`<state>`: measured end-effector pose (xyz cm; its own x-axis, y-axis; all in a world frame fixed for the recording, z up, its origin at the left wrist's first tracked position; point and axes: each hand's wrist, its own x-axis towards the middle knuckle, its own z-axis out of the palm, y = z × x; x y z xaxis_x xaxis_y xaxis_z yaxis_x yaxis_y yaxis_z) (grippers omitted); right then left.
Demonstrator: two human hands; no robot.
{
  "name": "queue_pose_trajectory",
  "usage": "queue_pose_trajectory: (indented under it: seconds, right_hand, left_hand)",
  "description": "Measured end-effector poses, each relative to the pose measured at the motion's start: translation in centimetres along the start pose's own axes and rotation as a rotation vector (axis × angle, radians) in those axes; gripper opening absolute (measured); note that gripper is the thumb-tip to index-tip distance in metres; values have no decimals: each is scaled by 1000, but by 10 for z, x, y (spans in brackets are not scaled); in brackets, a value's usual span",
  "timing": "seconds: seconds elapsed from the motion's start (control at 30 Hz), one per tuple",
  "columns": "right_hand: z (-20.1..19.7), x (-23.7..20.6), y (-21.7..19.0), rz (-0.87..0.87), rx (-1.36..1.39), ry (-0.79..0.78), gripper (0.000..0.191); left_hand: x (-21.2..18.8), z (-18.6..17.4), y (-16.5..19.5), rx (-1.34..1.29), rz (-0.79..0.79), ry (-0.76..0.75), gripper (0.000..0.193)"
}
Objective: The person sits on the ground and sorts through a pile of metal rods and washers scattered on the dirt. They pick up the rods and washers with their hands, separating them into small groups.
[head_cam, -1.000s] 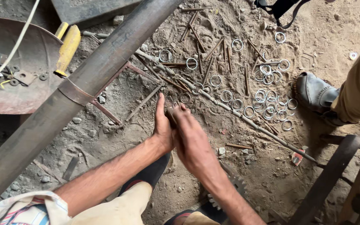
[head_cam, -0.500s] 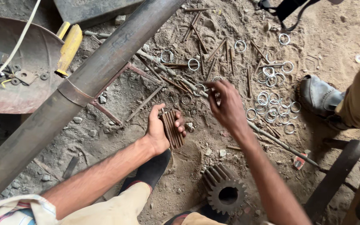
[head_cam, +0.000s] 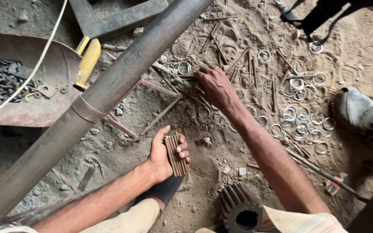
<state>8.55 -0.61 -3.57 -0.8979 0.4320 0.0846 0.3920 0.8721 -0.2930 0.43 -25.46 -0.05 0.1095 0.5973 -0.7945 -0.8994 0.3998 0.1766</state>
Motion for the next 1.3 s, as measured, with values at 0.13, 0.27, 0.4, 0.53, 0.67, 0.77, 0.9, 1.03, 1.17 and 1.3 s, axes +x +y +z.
queue_pose_trajectory:
  seconds: [0.13, 0.27, 0.4, 0.53, 0.67, 0.77, 0.9, 1.03, 1.17, 1.3]
  right_hand:
    - [9, 3, 5, 49, -225, -53, 21]
    - [8, 0, 14, 5, -318, -7, 11]
    - [-6, -13, 17, 23, -245, 70, 17]
    - [-31, -33, 17, 293, 32, 139, 15]
    - [-47, -49, 14, 587, 864, 423, 16]
    - [-49, -72, -1, 730, 1133, 566, 15]
    - [-46, -107, -47, 717, 1175, 535, 21]
    - [-37, -136, -115, 734, 1220, 328, 21]
    - [-35, -146, -156, 634, 789, 219, 22]
    - [-38, -153, -178, 440, 487, 219, 24]
  left_hand:
    - [5, -6, 2, -7, 6, 22, 51]
    - [10, -6, 1, -23, -8, -10, 47]
    - [9, -3, 1, 8, 1, -15, 46]
    - [9, -4, 0, -14, 12, -34, 48]
    - [14, -3, -3, -20, 34, -27, 52]
    - [16, 0, -5, -64, 59, -45, 58]
    - [15, 6, -5, -49, 109, 4, 64]
    - [13, 7, -4, -19, 130, 33, 70]
    - [19, 7, -6, 20, 209, 36, 67]
    - [25, 8, -15, -6, 239, 8, 68]
